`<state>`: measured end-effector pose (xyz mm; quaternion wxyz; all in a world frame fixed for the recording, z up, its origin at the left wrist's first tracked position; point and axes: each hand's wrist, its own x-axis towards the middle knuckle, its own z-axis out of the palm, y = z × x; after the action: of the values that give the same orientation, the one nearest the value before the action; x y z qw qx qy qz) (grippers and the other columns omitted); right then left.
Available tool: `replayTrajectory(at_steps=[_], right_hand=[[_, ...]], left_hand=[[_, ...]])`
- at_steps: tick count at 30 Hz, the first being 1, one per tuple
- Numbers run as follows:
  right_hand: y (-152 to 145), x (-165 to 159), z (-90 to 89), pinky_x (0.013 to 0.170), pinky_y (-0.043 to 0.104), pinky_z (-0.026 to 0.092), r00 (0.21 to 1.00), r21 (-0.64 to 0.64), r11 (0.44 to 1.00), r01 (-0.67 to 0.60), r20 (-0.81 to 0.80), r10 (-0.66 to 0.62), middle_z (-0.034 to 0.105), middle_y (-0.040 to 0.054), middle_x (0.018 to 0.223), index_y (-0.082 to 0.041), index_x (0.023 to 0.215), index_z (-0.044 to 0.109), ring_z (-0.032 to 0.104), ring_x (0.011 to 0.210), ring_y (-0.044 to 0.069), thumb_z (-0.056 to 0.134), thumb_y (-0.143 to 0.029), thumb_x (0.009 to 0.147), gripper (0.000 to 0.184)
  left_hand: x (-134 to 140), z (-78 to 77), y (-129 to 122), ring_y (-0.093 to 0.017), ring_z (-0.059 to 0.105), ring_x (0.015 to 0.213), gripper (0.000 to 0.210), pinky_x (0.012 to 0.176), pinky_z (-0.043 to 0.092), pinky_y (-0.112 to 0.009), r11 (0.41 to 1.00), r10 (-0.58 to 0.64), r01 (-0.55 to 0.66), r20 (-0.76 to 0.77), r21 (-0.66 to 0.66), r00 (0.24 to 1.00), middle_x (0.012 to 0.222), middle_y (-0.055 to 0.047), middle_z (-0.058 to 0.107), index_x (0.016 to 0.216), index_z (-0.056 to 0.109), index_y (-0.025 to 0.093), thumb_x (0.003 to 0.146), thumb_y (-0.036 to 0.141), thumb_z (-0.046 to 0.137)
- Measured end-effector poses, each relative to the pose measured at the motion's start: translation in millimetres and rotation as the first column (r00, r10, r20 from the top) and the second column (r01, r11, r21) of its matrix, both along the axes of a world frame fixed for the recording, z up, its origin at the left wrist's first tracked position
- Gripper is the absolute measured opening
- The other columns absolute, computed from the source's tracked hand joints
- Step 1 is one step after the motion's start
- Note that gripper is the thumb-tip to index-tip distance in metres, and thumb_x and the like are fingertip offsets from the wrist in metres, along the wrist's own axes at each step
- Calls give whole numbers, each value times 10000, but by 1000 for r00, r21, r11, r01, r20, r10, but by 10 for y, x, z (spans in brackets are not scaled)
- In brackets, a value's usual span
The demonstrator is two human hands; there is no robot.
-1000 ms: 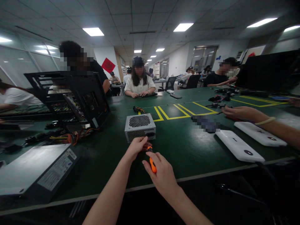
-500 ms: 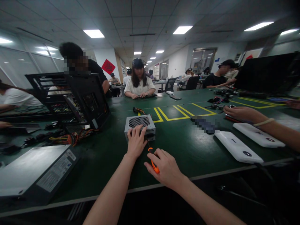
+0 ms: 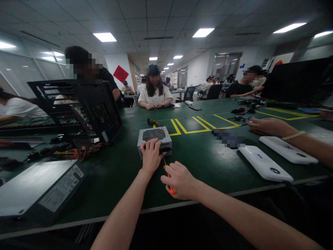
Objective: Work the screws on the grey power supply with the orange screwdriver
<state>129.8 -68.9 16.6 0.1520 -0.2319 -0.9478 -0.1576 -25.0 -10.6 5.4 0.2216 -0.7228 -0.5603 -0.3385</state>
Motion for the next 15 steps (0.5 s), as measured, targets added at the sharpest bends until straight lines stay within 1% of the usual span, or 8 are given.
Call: replayTrajectory(at_steps=[2, 4, 5, 7, 9, 11, 12, 15], right_hand=[[7, -3, -2, 632, 316, 259, 1000, -13, 1000, 15, 11, -15, 521, 67, 806, -185, 807, 553, 413, 717, 186, 528, -253, 707, 124], [6, -5, -11, 645, 315, 273, 998, -35, 998, 48, -40, -50, 525, 62, 810, -182, 805, 548, 427, 726, 184, 525, -279, 725, 128], [3, -8, -20, 651, 315, 282, 995, -45, 997, 63, -81, -66, 528, 61, 810, -180, 803, 546, 436, 731, 186, 518, -323, 743, 157], [-4, -15, -45, 655, 312, 300, 981, -72, 994, 82, -171, -94, 539, 60, 810, -177, 823, 543, 457, 732, 189, 484, -441, 777, 275], [-7, -22, -75, 645, 301, 315, 962, -101, 990, 94, -248, -117, 558, 54, 797, -167, 899, 533, 477, 709, 182, 445, -478, 803, 337], [-3, -22, -102, 631, 286, 322, 946, -117, 988, 105, -294, -136, 571, 43, 778, -152, 968, 508, 485, 677, 165, 439, -386, 825, 283], [3, -18, -111, 628, 282, 322, 945, -110, 988, 109, -296, -138, 570, 37, 769, -152, 966, 503, 483, 667, 160, 446, -326, 820, 234], [26, 4, -113, 624, 287, 309, 969, -42, 994, 97, -225, -104, 552, 38, 783, -178, 858, 516, 468, 686, 165, 496, -227, 754, 117]], left_hand=[[7, -5, 12, -266, 407, 1142, 404, 946, 233, -444, 1000, 12, -12, 7, 9, 1000, 1219, -98, 519, 1096, 502, 210, 739, 373, 598], [12, -9, 20, -264, 412, 1134, 404, 944, 238, -441, 1000, 18, -18, 14, 17, 1000, 1209, -93, 527, 1088, 503, 209, 734, 375, 605], [13, -10, 23, -263, 415, 1130, 403, 943, 240, -440, 1000, 17, -17, 17, 21, 1000, 1205, -91, 531, 1084, 504, 209, 732, 376, 606], [12, -14, 27, -261, 418, 1127, 400, 945, 240, -439, 1000, 11, -11, 23, 27, 1000, 1201, -90, 534, 1081, 505, 209, 731, 373, 607], [10, -17, 31, -261, 418, 1126, 403, 947, 239, -441, 1000, 4, -5, 28, 30, 1000, 1200, -90, 535, 1080, 506, 207, 724, 364, 614], [9, -19, 34, -265, 420, 1123, 409, 947, 240, -444, 1000, 1, -2, 33, 31, 999, 1198, -93, 536, 1076, 510, 204, 713, 353, 626], [10, -19, 35, -266, 420, 1122, 410, 947, 240, -446, 1000, -2, 1, 34, 30, 999, 1197, -95, 537, 1074, 513, 202, 709, 347, 630], [17, -12, 30, -269, 419, 1124, 396, 950, 237, -454, 1000, -8, 7, 39, 28, 999, 1191, -100, 539, 1067, 522, 200, 707, 327, 627]])
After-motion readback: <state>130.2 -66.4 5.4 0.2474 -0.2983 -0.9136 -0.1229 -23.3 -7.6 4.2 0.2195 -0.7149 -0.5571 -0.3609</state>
